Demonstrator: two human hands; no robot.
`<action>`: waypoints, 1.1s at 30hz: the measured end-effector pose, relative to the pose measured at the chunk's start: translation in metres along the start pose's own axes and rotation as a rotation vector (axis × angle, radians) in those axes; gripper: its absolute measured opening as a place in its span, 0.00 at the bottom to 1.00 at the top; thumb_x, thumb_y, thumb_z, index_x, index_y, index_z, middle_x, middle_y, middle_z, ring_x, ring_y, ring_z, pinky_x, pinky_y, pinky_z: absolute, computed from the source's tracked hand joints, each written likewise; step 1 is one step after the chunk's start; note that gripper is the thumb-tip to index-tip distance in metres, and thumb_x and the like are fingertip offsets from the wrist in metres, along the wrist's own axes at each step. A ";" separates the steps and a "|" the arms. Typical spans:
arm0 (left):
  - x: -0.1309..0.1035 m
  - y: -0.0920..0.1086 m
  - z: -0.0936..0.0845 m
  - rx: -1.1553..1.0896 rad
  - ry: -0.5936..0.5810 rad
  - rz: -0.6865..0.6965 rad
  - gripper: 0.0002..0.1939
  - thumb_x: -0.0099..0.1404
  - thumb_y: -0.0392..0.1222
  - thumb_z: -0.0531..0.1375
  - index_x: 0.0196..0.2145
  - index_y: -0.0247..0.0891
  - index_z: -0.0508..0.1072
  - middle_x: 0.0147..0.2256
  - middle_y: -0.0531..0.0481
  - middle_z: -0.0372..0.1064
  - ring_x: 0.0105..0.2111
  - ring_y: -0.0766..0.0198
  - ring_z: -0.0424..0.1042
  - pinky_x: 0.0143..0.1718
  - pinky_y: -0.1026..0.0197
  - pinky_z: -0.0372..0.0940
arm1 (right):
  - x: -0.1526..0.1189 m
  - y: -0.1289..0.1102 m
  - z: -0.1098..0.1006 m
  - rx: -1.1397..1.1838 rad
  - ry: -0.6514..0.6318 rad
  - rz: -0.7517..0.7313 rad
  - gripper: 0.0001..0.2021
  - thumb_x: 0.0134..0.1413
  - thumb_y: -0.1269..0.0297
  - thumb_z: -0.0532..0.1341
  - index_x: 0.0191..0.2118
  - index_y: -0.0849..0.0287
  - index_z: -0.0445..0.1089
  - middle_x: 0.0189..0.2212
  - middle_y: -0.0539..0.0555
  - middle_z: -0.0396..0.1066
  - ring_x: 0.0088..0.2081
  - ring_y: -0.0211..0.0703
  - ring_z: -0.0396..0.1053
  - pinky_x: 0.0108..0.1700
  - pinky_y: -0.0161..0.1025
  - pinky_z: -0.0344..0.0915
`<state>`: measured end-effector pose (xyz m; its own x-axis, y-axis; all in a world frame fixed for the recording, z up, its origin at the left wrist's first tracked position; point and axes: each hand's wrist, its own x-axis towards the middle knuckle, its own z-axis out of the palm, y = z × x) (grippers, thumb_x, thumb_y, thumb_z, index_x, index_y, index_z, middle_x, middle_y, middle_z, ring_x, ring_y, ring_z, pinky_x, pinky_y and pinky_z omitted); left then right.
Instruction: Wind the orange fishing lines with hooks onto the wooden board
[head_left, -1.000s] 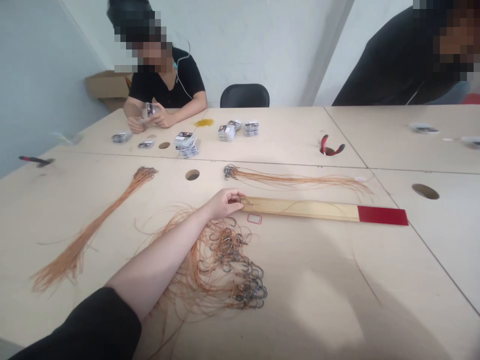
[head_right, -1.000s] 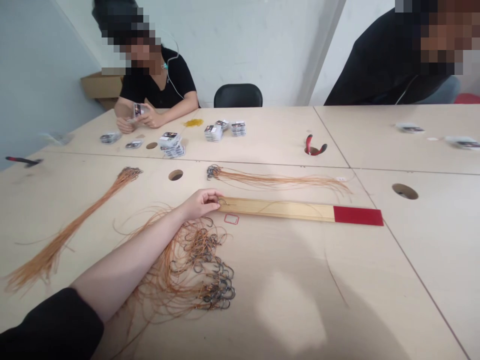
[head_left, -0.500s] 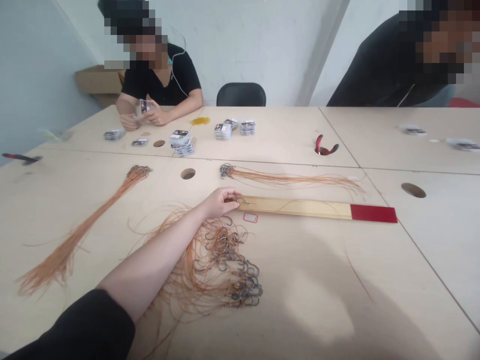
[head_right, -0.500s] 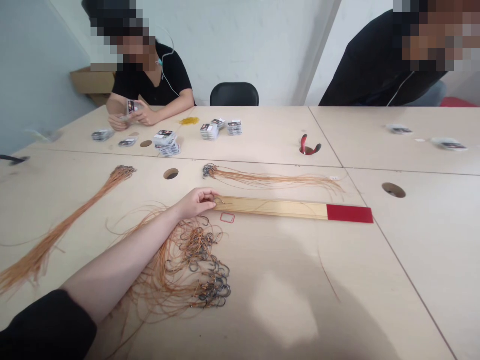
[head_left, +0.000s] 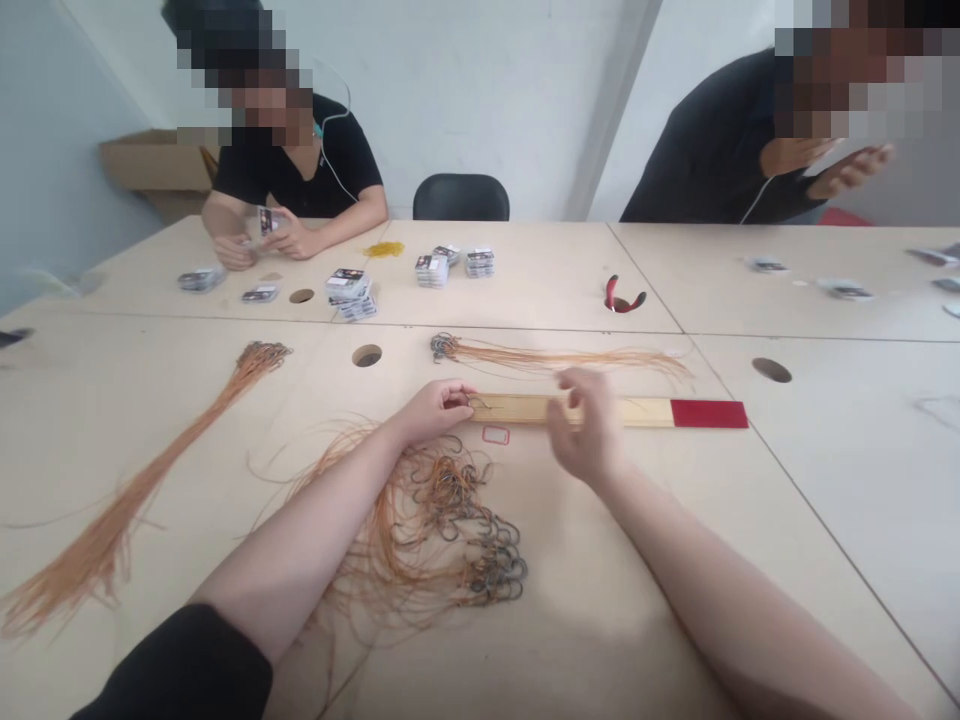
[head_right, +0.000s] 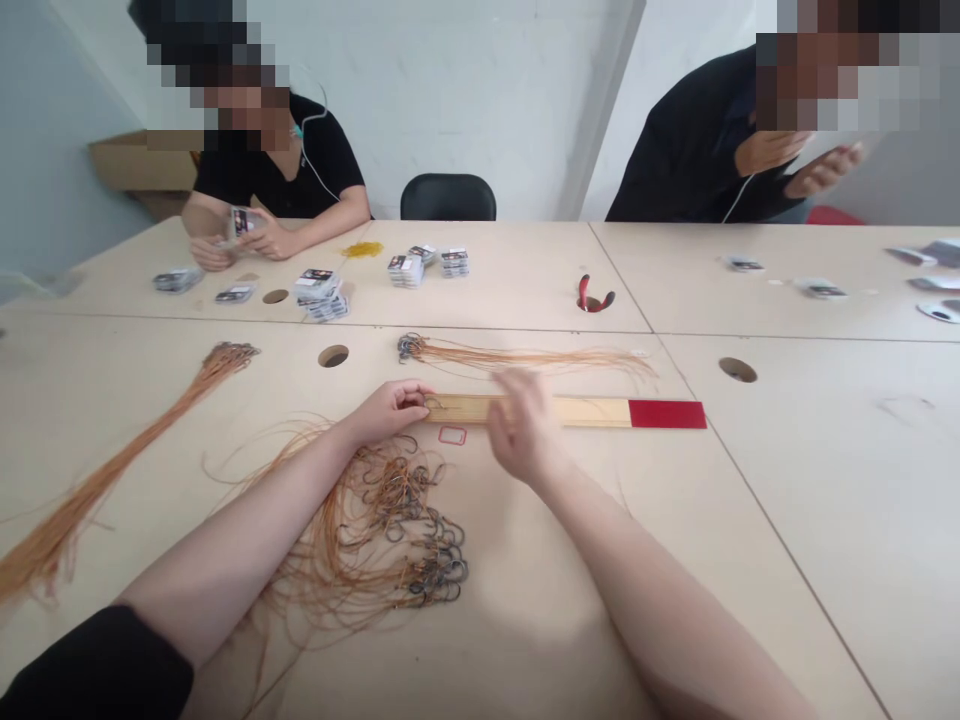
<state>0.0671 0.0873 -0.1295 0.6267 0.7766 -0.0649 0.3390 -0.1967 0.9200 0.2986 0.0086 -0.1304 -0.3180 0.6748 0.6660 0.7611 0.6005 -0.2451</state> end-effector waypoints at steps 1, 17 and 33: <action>0.000 0.001 0.000 0.011 -0.004 0.006 0.14 0.55 0.38 0.56 0.40 0.32 0.67 0.24 0.54 0.64 0.24 0.70 0.63 0.26 0.68 0.56 | 0.001 -0.004 0.003 -0.022 -0.053 -0.043 0.16 0.59 0.66 0.51 0.53 0.58 0.61 0.48 0.60 0.62 0.49 0.50 0.60 0.48 0.50 0.61; 0.004 -0.007 -0.001 0.032 0.002 0.021 0.16 0.56 0.39 0.57 0.42 0.32 0.67 0.25 0.54 0.65 0.26 0.69 0.64 0.29 0.67 0.59 | 0.011 -0.012 0.022 -0.195 -0.345 -0.126 0.18 0.58 0.63 0.53 0.54 0.55 0.62 0.52 0.59 0.60 0.54 0.52 0.53 0.52 0.50 0.53; 0.003 -0.002 -0.003 0.023 -0.009 -0.003 0.15 0.56 0.38 0.56 0.43 0.32 0.67 0.26 0.53 0.65 0.27 0.69 0.64 0.30 0.67 0.58 | 0.011 -0.010 0.021 -0.163 -0.342 -0.050 0.21 0.59 0.61 0.51 0.58 0.53 0.58 0.54 0.61 0.57 0.50 0.51 0.57 0.51 0.49 0.52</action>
<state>0.0658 0.0920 -0.1304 0.6315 0.7721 -0.0710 0.3570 -0.2083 0.9106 0.2755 0.0188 -0.1356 -0.5061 0.7671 0.3943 0.8112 0.5786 -0.0846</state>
